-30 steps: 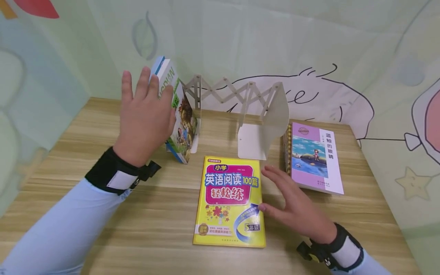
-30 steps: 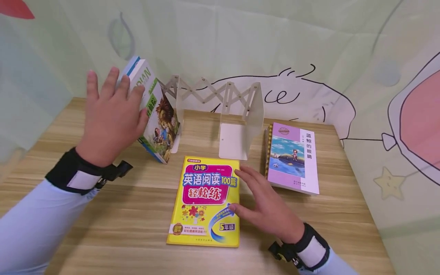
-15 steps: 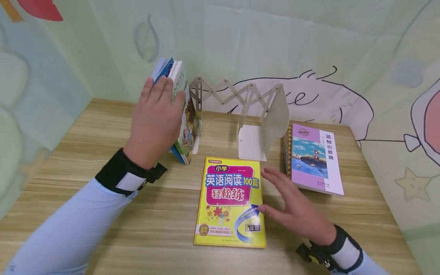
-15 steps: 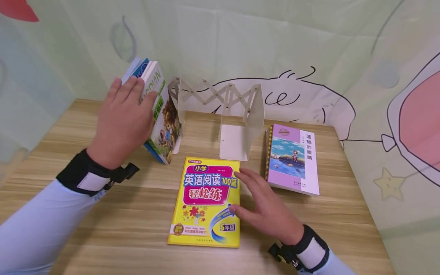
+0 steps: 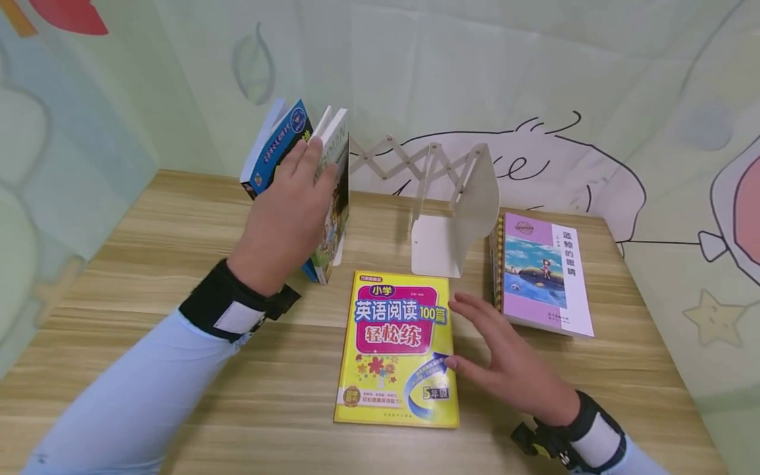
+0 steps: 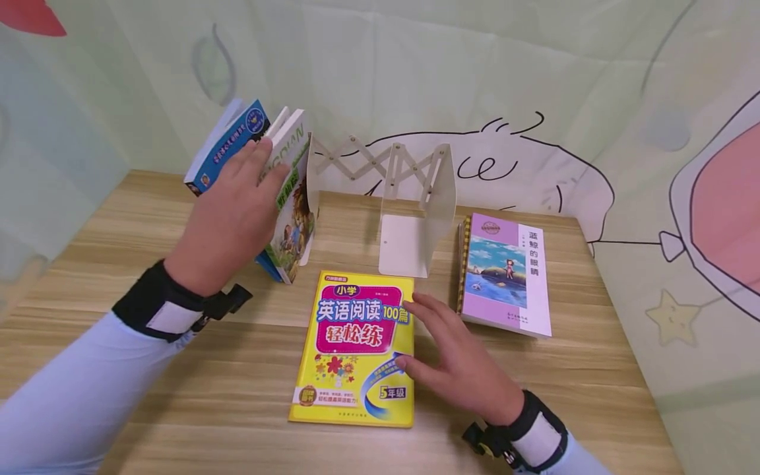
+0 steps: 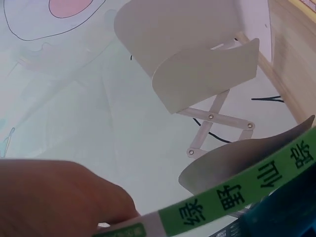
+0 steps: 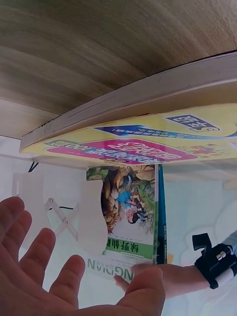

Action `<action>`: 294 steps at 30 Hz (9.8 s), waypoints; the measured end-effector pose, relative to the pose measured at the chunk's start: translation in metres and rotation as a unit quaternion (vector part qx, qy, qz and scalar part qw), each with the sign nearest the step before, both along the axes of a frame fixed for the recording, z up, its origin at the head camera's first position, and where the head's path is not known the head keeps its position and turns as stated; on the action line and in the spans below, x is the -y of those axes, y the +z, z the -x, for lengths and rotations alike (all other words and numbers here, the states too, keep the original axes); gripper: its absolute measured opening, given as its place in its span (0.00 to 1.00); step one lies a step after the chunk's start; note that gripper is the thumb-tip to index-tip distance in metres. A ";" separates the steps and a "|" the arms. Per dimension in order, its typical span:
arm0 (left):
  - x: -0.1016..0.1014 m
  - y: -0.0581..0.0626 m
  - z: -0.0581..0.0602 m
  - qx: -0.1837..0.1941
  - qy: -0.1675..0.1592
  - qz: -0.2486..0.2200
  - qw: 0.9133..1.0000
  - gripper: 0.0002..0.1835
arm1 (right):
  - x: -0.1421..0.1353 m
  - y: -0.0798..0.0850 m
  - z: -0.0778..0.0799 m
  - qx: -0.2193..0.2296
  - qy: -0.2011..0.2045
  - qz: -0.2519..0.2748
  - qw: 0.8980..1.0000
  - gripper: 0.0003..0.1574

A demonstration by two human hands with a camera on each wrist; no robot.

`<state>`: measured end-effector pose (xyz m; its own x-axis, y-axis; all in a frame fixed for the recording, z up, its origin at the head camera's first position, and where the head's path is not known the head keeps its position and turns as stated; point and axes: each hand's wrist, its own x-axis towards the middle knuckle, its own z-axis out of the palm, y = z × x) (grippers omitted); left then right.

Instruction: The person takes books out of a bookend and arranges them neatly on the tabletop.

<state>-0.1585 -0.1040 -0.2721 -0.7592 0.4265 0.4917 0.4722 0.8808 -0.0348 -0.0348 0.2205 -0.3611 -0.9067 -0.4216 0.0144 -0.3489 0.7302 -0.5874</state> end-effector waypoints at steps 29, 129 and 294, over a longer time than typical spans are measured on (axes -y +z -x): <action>-0.009 -0.011 -0.019 -0.040 -0.011 -0.055 0.998 0.20 | 0.005 -0.004 0.000 0.022 0.007 0.008 1.000 0.46; 0.022 -0.019 -0.101 0.204 -0.157 -0.316 0.913 0.25 | -0.010 -0.025 -0.006 0.106 0.006 0.352 0.930 0.13; 0.024 -0.017 -0.053 -0.042 -0.016 -0.114 0.992 0.16 | 0.024 -0.013 0.005 -0.032 -0.009 0.007 0.999 0.41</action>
<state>-0.1053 -0.1283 -0.2895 -0.6993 0.3205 0.6390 0.5044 0.8546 0.1233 -0.0399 0.1967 -0.3739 -0.9114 -0.4038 0.0797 -0.3730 0.7283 -0.5749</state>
